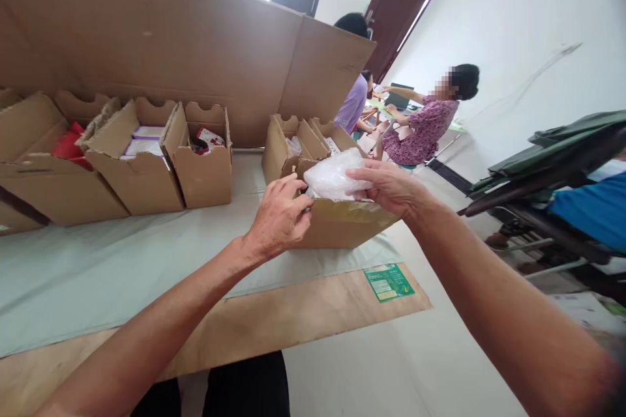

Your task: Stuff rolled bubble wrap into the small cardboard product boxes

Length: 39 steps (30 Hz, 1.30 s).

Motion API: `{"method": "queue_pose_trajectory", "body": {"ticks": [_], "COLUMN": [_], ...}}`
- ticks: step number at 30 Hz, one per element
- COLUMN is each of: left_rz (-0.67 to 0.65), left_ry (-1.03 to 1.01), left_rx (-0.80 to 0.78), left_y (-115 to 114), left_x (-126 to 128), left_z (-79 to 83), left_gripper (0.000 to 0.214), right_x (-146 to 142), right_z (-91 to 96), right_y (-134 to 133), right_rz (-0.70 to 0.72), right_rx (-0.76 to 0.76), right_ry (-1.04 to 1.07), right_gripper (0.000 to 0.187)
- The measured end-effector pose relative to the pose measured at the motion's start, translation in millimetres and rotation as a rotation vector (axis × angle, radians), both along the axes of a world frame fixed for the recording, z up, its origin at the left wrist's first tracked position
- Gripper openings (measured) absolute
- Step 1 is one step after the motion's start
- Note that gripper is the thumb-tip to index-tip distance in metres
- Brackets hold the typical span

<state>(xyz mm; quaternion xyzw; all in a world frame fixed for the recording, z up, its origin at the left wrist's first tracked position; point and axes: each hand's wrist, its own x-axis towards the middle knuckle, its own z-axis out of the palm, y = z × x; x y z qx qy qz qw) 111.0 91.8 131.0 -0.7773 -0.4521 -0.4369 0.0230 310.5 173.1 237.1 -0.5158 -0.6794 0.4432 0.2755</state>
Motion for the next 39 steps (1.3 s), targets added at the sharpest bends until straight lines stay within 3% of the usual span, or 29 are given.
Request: {"method": "queue_pose_trajectory", "body": {"ticks": [3,7,9,14,20,24,30,34,39], "left_rz": [0.029,0.036,0.051,0.087,0.036,-0.017,-0.043,-0.053,-0.054], "left_ry": [-0.042,-0.053,-0.054,-0.051,0.056,0.147,0.329,0.445,0.507], "left_rx": [0.042,0.066,0.064,-0.032,-0.104,-0.107,-0.184,-0.213,-0.204], "left_y": [-4,-6,-6,-5,-3,2,8,10,12], "left_x": [-1,0,1,0,-4,-6,-10,-11,-10], "left_z": [-11.3,-17.0,-17.1,-13.4,-8.9,-2.8,17.7,29.6,32.8], "left_gripper": [0.018,0.018,0.016,0.02,0.027,0.025,0.019,0.016,0.016], "right_x": [-13,-40,-58,-86,-81,-71,-60,-52,-48], "right_z": [5.0,20.4,26.2,29.9,22.6,21.7,17.4,9.1,4.7], "right_y": [6,-1,-9,-22,-12,-5,-4,-4,-4], "right_rz": [-0.018,-0.003,0.054,0.078,0.163,0.192,0.033,0.056,0.14], "right_rx": [0.055,0.334,0.436,0.596,0.541,0.335,0.091,-0.057,-0.063], "right_ry": [-0.304,-0.884,-1.117,-1.395,-1.296,-1.071,-0.721,-0.448,-0.402], "right_gripper": [0.015,0.01,0.018,0.032,0.036,0.028,0.015,0.013,0.016]}}
